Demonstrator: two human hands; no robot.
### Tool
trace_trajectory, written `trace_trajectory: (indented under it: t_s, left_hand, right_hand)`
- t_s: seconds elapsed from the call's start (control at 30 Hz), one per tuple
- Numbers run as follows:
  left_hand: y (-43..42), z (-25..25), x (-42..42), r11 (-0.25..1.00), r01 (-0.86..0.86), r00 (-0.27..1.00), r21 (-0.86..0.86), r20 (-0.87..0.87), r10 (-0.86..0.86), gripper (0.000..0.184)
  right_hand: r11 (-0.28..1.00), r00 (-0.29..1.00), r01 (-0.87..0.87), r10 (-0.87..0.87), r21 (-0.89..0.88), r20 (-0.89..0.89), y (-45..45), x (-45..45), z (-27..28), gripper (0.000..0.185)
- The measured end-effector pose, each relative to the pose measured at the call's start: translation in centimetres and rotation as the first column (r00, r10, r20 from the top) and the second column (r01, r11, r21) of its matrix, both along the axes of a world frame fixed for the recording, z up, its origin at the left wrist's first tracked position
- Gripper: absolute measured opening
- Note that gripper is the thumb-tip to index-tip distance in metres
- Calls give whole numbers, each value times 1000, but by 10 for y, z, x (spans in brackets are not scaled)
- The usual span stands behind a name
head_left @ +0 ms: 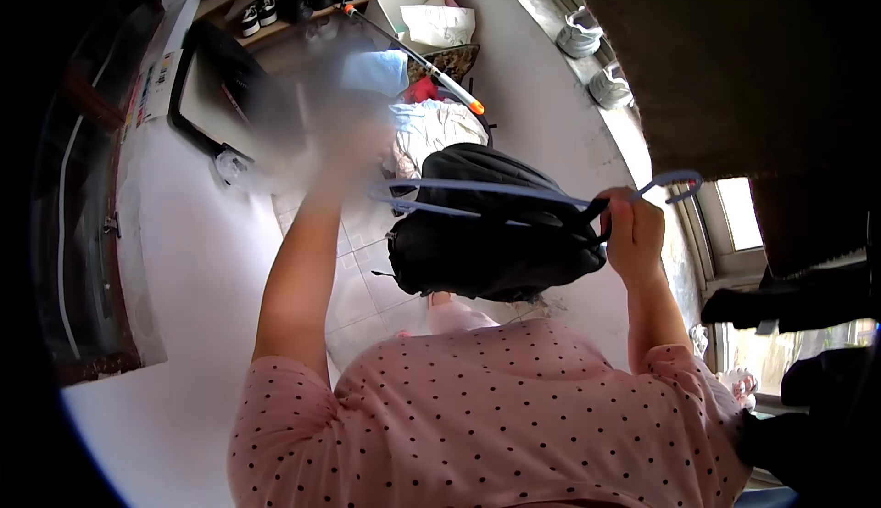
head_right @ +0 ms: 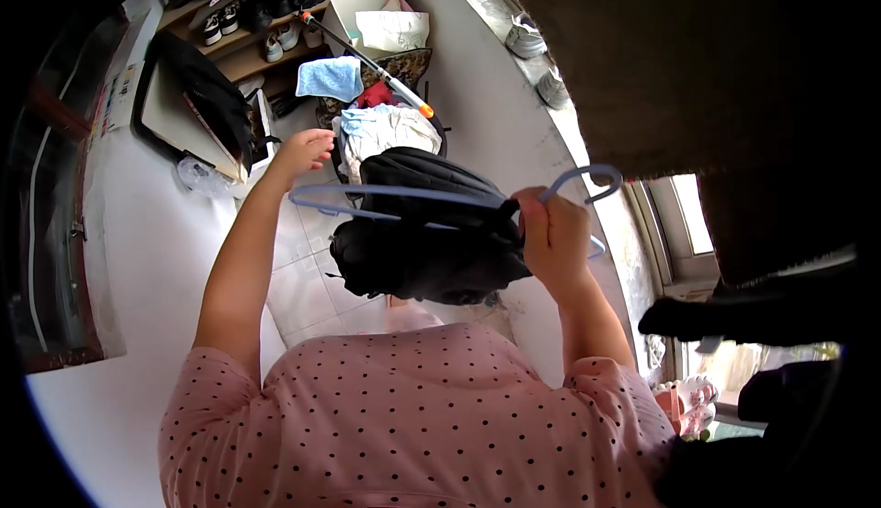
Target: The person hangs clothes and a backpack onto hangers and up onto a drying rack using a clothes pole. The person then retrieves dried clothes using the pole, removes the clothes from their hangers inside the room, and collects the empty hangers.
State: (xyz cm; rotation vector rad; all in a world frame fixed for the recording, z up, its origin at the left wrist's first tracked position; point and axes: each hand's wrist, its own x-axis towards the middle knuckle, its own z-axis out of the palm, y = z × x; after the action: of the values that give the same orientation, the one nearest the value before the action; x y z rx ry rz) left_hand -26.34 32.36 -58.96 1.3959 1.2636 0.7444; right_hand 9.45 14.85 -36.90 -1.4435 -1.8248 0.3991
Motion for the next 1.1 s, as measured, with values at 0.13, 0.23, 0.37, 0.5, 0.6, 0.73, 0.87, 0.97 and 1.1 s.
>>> trace_trajectory:
  t_s: [0.13, 0.23, 0.37, 0.5, 0.6, 0.73, 0.87, 0.97, 1.1]
  left_hand:
    - [82, -47, 87, 939, -24, 884, -342, 432, 180, 32]
    - [131, -85, 140, 882, 121, 590, -455, 748, 304, 21]
    - [210, -188, 204, 849, -85, 615, -522, 643, 457, 49]
    - [244, -216, 230, 706, -289, 401, -646, 588, 702, 81]
    - [245, -200, 219, 702, -281, 397, -654, 587, 705, 83]
    - [223, -140, 196, 653, -577, 543, -490, 366, 755, 55]
    - [191, -120, 151, 702, -608, 552, -371, 438, 710, 28]
    - [146, -118, 115, 807, -493, 602, -326, 542, 587, 23]
    - [32, -63, 91, 798, -440, 563, -411, 566, 602, 19]
  right_hand:
    - [997, 998, -58, 60, -53, 20, 27, 13, -16, 18]
    - [991, 995, -94, 96, -90, 21, 44, 22, -27, 17]
    - [997, 999, -15, 19, -73, 51, 60, 44, -51, 19]
    - [983, 995, 99, -103, -151, -17, 64, 59, -66, 29]
    - [974, 989, 124, -136, -189, -50, 67, 63, -69, 32]
    - [978, 990, 131, -138, -160, -38, 73, 67, -63, 32]
    - [983, 987, 130, -141, -131, -81, 77, 61, -55, 28]
    - [987, 990, 130, -135, -92, -45, 79, 56, -49, 24]
    - [993, 993, 109, -111, -38, -29, 77, 51, -49, 24]
